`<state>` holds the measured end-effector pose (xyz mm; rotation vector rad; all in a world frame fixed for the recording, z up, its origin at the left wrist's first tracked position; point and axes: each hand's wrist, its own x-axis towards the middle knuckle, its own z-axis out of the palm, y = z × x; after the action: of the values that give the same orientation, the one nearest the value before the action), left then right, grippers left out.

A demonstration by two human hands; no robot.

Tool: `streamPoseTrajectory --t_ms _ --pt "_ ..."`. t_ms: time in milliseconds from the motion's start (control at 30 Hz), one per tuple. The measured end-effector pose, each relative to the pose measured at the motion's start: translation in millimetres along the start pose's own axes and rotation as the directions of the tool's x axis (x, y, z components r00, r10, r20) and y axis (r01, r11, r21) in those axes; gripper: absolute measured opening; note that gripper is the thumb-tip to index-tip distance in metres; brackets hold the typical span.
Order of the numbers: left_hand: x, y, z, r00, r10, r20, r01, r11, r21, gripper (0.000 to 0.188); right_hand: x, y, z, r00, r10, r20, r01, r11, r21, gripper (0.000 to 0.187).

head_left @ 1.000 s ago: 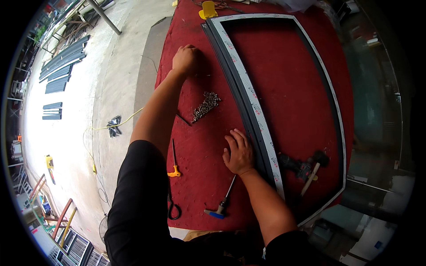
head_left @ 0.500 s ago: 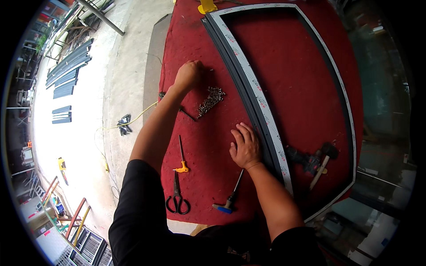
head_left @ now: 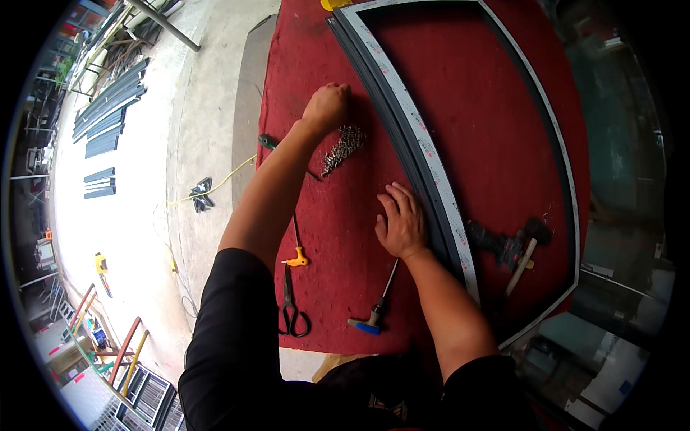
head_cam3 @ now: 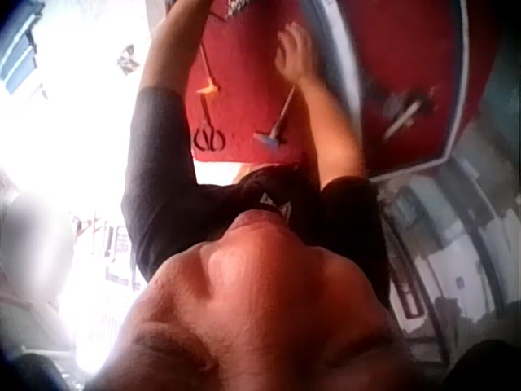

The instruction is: The person assembles a window frame by aligning metal profiles on a red workbench. They use a cordless drill to drive screws into the frame corners, securing the joints. The person also handles small hardware components and uses a hammer to adjust the frame alignment.

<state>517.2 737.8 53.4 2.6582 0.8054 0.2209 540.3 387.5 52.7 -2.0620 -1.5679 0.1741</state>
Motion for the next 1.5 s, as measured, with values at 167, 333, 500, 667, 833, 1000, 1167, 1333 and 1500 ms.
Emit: streamPoseTrajectory --t_ms 167,333,500,667,833,1000,1167,1333,1500 --pt "-43 -1 6 0.98 0.198 0.029 -0.195 0.978 -0.079 0.023 4 2 -1 1.0 -0.018 -0.009 0.018 1.0 0.002 0.045" --pt "-61 3 -9 0.901 0.279 0.332 -0.256 0.96 -0.11 0.02 1 0 -1 1.0 0.002 0.006 -0.002 1.0 -0.03 0.042" --pt "-54 -2 -16 0.912 0.298 0.282 -0.318 0.948 0.028 0.022 4 -6 1 1.0 -0.006 -0.01 0.005 1.0 -0.011 0.044" --pt "-70 32 -2 0.932 0.356 -0.072 -0.364 0.911 -0.195 0.036 3 -5 -2 1.0 -0.002 -0.014 0.002 1.0 -0.017 0.044" --pt "-117 38 11 0.923 0.377 -0.076 -0.382 0.876 -0.296 0.035 2 -2 2 1.0 0.007 -0.004 -0.007 0.999 -0.032 0.043" --pt "-133 46 -15 0.942 0.285 0.18 -0.209 0.913 -0.35 0.032 0 2 0 1.0 0.003 -0.017 -0.004 0.999 -0.054 0.042" --pt "-128 50 -14 0.942 0.194 -0.272 -0.255 0.944 -0.209 0.034 1 -3 1 1.0 -0.001 -0.017 0.001 0.999 -0.045 0.043" --pt "-146 42 16 0.956 0.09 -0.281 -0.153 0.966 -0.21 0.035 2 -6 1 1.0 0.008 0.003 -0.008 0.999 -0.049 0.043" --pt "-161 68 14 0.956 0.01 -0.295 -0.135 0.903 -0.408 0.025 0 -1 -2 1.0 0.015 0.004 -0.015 0.998 -0.068 0.043"
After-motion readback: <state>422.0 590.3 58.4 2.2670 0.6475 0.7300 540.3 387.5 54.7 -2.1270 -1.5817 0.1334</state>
